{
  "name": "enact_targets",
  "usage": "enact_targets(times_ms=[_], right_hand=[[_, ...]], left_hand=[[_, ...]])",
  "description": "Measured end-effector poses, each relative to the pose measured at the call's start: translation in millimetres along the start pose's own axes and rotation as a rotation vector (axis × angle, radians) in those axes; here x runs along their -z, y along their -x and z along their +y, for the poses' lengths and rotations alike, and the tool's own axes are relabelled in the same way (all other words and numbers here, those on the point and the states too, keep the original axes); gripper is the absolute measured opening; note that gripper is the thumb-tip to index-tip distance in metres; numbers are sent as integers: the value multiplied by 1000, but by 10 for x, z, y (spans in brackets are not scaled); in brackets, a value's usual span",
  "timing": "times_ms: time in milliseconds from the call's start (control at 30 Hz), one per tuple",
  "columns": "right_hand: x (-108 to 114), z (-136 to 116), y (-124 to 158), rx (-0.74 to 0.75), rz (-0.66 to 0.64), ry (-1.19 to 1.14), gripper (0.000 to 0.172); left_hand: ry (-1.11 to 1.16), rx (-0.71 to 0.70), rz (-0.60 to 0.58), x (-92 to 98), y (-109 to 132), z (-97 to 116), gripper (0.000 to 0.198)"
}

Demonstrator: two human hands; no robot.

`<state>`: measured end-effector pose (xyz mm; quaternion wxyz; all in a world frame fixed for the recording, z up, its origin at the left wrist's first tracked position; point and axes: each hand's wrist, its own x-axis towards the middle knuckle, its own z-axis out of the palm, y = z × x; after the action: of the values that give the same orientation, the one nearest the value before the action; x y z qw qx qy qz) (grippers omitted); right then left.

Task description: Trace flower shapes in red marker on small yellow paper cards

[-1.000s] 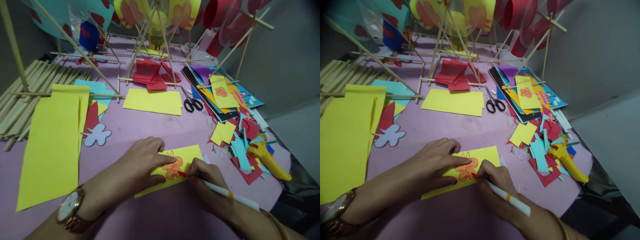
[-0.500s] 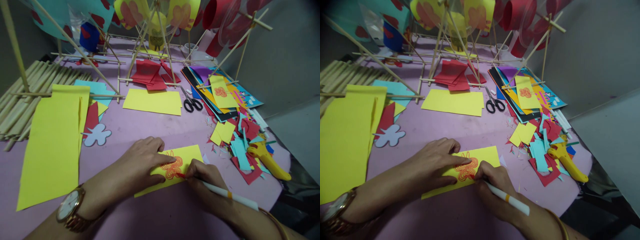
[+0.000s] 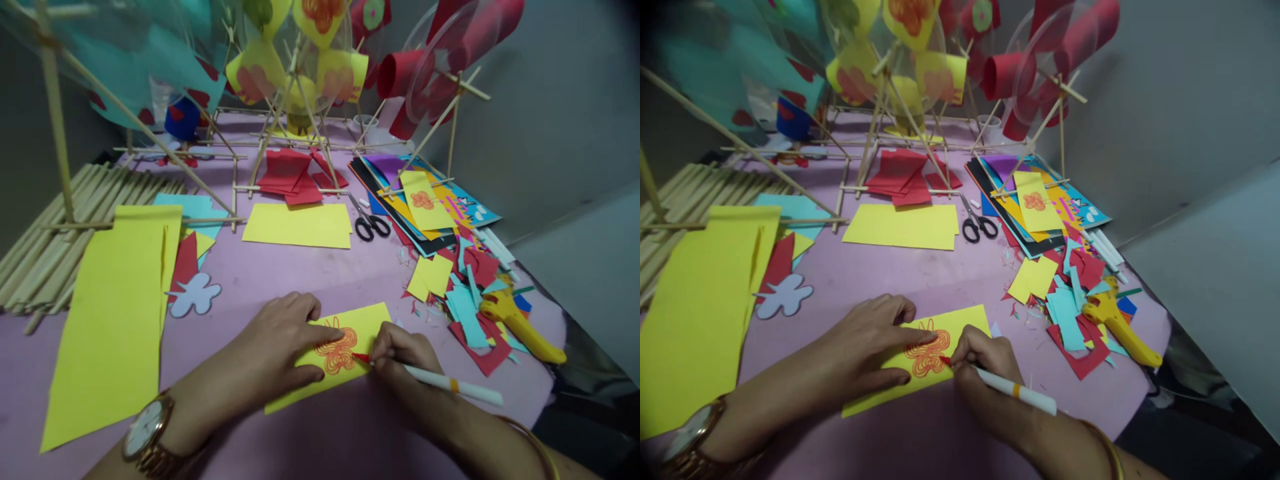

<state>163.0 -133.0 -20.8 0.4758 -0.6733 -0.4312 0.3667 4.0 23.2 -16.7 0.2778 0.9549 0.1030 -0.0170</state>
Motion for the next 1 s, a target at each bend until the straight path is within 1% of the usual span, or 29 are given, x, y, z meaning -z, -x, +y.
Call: enact_targets(times_ms=[200,333,467,667,733,933,1000], right_hand=[[-17,39,-15,-57,105,-154,8],[-7,61,-25,-55,140,-177,9],[-11,60,-48,-47,60,-165,7],[-58,46,-17,57,-86,-34,8],[-64,49,-6,73,-97,-29,8],[-58,53,-50,-34,46,-181,4],[-51,43,-83,-51,113,-253,6]], left_hand=[[28,21,-12,59,-7,49,54],[43,28,1,68,4,61,56],[44,11,29,64,25,56,57],[35,-6,47,68,26,66,52],[32,-9,47,65,25,66,52],[33,-10,52,66,38,71,50],[40,-3,54,75,42,78,47]])
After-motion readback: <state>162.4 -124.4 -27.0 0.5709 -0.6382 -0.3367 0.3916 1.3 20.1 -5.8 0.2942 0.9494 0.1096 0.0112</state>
